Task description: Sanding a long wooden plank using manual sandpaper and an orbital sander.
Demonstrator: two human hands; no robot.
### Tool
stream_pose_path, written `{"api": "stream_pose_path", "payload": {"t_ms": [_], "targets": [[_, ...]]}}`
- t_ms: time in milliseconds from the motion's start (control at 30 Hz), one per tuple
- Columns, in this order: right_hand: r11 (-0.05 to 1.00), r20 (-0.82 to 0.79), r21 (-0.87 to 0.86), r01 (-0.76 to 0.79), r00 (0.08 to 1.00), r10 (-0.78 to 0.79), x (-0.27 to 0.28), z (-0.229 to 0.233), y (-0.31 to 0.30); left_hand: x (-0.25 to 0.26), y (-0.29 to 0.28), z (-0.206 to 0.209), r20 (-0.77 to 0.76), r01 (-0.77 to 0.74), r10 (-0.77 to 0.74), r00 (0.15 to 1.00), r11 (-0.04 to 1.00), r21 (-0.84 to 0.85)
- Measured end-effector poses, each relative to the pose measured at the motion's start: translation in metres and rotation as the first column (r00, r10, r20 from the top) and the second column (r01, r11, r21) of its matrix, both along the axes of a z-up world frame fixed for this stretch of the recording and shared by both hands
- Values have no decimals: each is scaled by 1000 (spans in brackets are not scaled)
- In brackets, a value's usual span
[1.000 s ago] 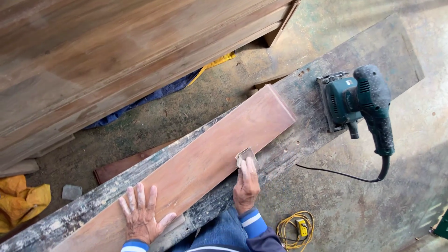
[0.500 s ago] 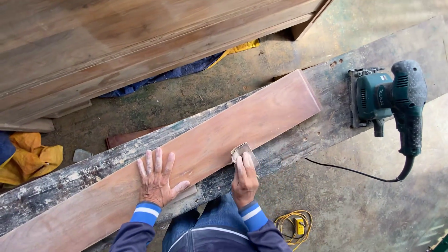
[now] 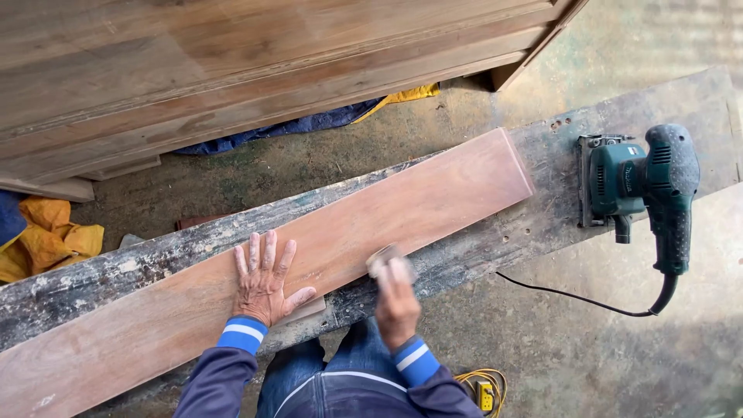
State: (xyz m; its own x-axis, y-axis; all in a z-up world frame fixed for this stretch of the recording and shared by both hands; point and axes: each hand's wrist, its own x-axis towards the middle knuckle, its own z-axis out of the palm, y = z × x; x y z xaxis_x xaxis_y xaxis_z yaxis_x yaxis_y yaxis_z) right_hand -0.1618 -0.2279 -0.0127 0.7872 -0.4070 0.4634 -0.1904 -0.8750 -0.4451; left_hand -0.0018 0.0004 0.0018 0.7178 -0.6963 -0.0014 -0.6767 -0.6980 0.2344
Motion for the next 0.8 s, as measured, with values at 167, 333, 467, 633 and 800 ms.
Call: {"api": "stream_pose_path", "payload": {"t_ms": [167, 333, 467, 633, 800], "targets": [[985, -79, -9, 175, 981, -175, 4, -22, -111, 3, -1, -2, 0, 1, -1, 1000, 1000, 8], [864, -251, 147, 481, 863, -438, 12, -31, -147, -3, 2, -2, -27, -39, 39, 999, 999, 3], [998, -33, -55, -6, 999, 4, 2, -1, -41, -1, 0, 0, -17, -24, 24, 1000, 1000, -14], [965, -138, -22, -261, 957, 255, -18, -20, -53, -4, -4, -1, -5, -48, 48, 999, 998, -27], [962, -96, -258, 89, 988, -117, -21, -61, -205, -19, -3, -12, -51, -122, 116, 992, 985, -124]]}}
